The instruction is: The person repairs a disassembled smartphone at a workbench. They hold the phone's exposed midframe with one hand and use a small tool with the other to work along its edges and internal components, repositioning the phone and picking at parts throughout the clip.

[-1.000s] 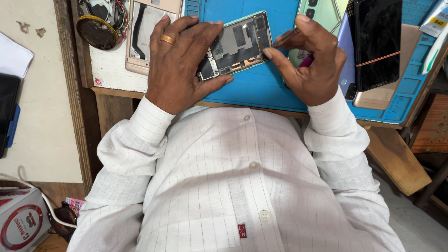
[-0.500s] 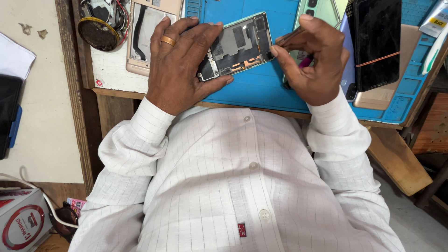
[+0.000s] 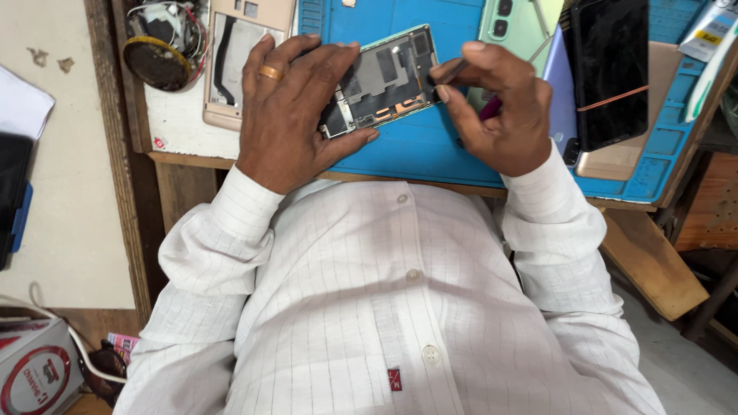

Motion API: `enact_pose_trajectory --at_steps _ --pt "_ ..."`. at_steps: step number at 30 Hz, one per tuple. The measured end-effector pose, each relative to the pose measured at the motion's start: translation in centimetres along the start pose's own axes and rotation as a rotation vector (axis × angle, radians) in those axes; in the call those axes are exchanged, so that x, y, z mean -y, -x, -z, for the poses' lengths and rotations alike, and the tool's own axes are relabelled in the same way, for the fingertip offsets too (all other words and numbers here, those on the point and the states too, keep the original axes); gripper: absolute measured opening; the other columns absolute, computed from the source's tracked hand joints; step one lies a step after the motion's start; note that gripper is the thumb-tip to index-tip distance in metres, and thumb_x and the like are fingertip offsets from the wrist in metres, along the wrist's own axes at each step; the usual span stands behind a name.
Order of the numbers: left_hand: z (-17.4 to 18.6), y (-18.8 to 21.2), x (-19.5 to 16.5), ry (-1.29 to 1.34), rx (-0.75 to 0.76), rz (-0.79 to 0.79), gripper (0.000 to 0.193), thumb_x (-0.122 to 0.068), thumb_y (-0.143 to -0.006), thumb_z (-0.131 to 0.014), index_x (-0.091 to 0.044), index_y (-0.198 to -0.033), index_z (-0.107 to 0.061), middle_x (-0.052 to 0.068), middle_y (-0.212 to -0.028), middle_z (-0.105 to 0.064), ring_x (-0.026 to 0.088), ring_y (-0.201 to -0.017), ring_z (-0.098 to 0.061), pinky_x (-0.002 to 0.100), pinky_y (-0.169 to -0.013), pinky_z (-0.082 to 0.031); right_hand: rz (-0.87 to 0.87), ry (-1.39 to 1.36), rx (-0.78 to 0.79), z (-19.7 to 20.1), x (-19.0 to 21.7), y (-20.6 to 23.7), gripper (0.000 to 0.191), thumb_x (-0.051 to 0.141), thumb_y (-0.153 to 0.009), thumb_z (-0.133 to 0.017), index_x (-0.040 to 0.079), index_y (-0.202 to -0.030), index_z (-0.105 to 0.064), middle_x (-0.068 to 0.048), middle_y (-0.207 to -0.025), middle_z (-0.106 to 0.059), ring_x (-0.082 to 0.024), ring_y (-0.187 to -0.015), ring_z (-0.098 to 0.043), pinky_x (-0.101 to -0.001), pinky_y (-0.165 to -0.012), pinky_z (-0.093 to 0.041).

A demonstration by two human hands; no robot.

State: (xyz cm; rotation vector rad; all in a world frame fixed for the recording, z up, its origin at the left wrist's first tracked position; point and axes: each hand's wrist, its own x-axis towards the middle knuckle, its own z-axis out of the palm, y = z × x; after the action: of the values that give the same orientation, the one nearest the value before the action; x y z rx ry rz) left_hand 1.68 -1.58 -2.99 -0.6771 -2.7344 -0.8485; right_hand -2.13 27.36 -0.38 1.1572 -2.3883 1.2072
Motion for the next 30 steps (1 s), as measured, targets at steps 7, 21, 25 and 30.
enact_pose_trajectory --at_steps 7,21,25,30 --pt "0.0 0.0 -0.1 -0.004 0.008 0.004 0.088 -0.061 -0.091 -0.088 -0.014 -0.156 -0.053 0.008 -0.147 -0.062 0.032 -0.144 -0.045 0.058 -0.127 -0.018 -0.082 0.002 -0.029 -0.1 -0.3 0.3 0.066 -0.007 -0.109 -0.079 0.013 -0.15 -0.031 -0.016 -0.108 -0.075 -0.025 -0.102 -0.079 -0.0334 -0.088 -0.067" --pt "0.0 0.0 0.0 0.018 0.011 0.009 0.09 -0.063 -0.089 -0.089 -0.013 -0.155 -0.054 0.009 -0.146 -0.063 0.033 -0.144 -0.045 0.059 -0.127 -0.017 -0.12 -0.171 -0.022 0.2 0.0 -0.2 0.063 -0.012 -0.113 -0.068 0.014 -0.149 -0.023 -0.021 -0.112 -0.073 -0.028 -0.111 -0.076 -0.0361 -0.101 -0.066" --pt "0.0 0.0 0.0 0.022 0.008 0.006 0.089 -0.063 -0.089 -0.089 -0.013 -0.155 -0.054 0.009 -0.145 -0.063 0.033 -0.144 -0.046 0.059 -0.127 -0.017 -0.095 -0.149 -0.012 0.1 0.1 -0.5 0.063 -0.013 -0.112 -0.068 0.014 -0.149 -0.024 -0.022 -0.113 -0.073 -0.029 -0.112 -0.076 -0.0367 -0.101 -0.066" --pt "-0.1 0.0 0.0 0.025 0.006 0.01 0.09 -0.062 -0.088 -0.09 -0.013 -0.154 -0.054 0.009 -0.145 -0.063 0.033 -0.144 -0.046 0.059 -0.126 -0.018 -0.088 -0.153 -0.005 0.1 0.0 -0.4 0.064 -0.013 -0.112 -0.068 0.013 -0.149 -0.023 -0.022 -0.114 -0.073 -0.029 -0.112 -0.076 -0.0369 -0.102 -0.066"
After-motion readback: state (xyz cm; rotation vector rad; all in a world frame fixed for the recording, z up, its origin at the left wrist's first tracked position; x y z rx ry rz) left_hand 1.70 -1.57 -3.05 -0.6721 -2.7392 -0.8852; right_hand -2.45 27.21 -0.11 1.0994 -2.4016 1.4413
